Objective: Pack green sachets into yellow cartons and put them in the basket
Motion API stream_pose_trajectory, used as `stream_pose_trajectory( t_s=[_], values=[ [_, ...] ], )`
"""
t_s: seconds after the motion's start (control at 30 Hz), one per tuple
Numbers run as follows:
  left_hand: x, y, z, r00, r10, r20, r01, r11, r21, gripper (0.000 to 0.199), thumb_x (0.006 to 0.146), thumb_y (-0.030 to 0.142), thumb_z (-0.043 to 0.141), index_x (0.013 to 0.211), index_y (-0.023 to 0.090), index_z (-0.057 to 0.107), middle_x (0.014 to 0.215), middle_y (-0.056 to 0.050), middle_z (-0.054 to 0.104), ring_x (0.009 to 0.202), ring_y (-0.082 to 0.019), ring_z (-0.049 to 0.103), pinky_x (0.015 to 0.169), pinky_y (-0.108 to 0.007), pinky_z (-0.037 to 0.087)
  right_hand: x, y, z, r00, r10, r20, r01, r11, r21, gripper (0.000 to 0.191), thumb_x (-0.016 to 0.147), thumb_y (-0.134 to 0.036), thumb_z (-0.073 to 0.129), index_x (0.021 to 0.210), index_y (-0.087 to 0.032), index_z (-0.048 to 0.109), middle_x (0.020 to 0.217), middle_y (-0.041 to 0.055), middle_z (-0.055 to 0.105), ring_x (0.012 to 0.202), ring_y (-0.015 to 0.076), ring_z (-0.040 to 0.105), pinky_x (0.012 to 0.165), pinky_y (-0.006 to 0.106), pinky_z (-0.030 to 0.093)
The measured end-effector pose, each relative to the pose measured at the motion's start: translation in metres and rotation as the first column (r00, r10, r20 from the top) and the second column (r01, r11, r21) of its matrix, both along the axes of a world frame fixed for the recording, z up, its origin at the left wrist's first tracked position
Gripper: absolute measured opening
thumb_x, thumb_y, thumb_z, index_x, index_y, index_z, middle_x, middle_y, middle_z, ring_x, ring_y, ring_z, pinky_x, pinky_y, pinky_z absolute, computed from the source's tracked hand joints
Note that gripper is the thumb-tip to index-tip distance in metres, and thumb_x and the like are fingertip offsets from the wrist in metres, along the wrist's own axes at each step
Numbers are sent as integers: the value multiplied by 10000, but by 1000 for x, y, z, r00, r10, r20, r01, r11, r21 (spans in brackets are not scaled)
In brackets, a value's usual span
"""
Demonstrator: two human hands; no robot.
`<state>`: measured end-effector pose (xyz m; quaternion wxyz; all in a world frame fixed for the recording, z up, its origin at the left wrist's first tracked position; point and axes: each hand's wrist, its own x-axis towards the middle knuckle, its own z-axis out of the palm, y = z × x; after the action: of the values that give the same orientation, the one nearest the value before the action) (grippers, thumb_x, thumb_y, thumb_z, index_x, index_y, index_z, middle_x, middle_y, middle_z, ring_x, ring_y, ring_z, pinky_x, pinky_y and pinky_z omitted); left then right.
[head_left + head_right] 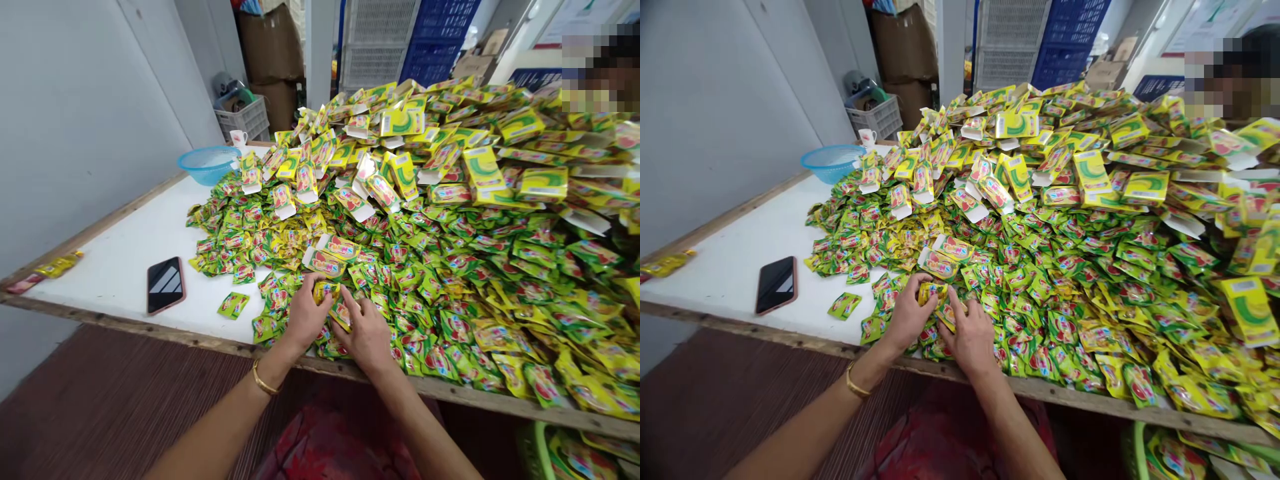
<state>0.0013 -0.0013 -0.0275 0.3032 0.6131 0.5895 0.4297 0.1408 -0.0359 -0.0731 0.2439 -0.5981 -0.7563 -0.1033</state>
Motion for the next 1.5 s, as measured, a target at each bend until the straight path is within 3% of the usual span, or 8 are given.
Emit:
stream_pose_trajectory(
  t_s=[0.17, 0.37, 0.53, 0.7, 0.9, 1.13, 1.3, 1.5],
  values=[
    [-13, 7, 6, 983, -171, 65, 181, 959, -218, 235, 716, 181, 532, 926, 151, 635, 839, -25, 669, 777, -165, 588, 745, -268, 462, 1, -2, 1, 1000, 28, -6, -28, 999, -22, 601, 815, -398, 592, 1374, -266, 418, 926, 62, 540, 814, 205, 522, 688, 309, 422],
    [-16, 7, 12, 960, -253, -123, 226, 955, -193, 170, 737, 237, 509, 747, 150, 655, 658, 6, 622, 629, -142, 514, 596, -226, 388, 0, -5, 4, 998, 62, -17, -62, 998, 17, 579, 815, -398, 598, 1360, -282, 440, 950, 68, 539, 834, 207, 511, 706, 312, 409],
    [-16, 13, 25, 868, -365, -338, 315, 929, -194, 194, 705, 179, 504, 755, 162, 691, 738, -32, 675, 708, -175, 563, 661, -249, 394, 1, -6, 3, 995, 95, -12, -95, 994, 46, 570, 815, -394, 601, 1353, -280, 452, 966, 74, 539, 846, 207, 506, 714, 314, 404],
    [-18, 22, 31, 832, -522, -189, 474, 845, -247, 155, 675, 222, 556, 706, 154, 691, 602, 16, 611, 613, -147, 522, 594, -227, 390, 2, -6, 4, 990, 130, -47, -125, 987, 101, 516, 849, -412, 555, 1333, -252, 478, 975, 84, 551, 877, 214, 513, 760, 329, 419],
    [-8, 10, 24, 959, -243, -149, 234, 969, -75, 197, 701, 216, 581, 870, 158, 664, 774, -3, 660, 723, -153, 562, 700, -248, 434, 2, -3, 4, 986, 129, -107, -116, 986, 116, 503, 872, -419, 521, 1322, -199, 478, 975, 85, 576, 865, 201, 542, 748, 315, 444],
    [-17, 9, 27, 895, -424, -140, 411, 905, -115, 419, 734, 199, 603, 1151, 162, 620, 1205, -91, 638, 1110, -226, 570, 1005, -369, 408, 3, 0, 0, 973, 127, -194, -98, 984, 151, 548, 869, -457, 514, 1348, -200, 438, 984, 78, 581, 859, 188, 560, 728, 299, 464],
    [-15, 10, 20, 917, -338, -213, 333, 941, -60, 399, 693, 89, 618, 1080, 175, 660, 1123, -67, 680, 1051, -208, 605, 985, -356, 437, 2, 1, -1, 982, 135, -129, -117, 983, 140, 532, 863, -431, 532, 1335, -199, 454, 973, 77, 588, 854, 196, 554, 721, 310, 454],
    [-13, 7, 25, 930, -367, -11, 362, 920, -148, 356, 717, 149, 614, 1069, 160, 671, 1073, -53, 705, 969, -195, 639, 903, -309, 482, 5, 0, -1, 977, 143, -161, -117, 981, 157, 527, 866, -436, 528, 1327, -190, 459, 972, 74, 590, 866, 194, 558, 737, 309, 454]
  ],
)
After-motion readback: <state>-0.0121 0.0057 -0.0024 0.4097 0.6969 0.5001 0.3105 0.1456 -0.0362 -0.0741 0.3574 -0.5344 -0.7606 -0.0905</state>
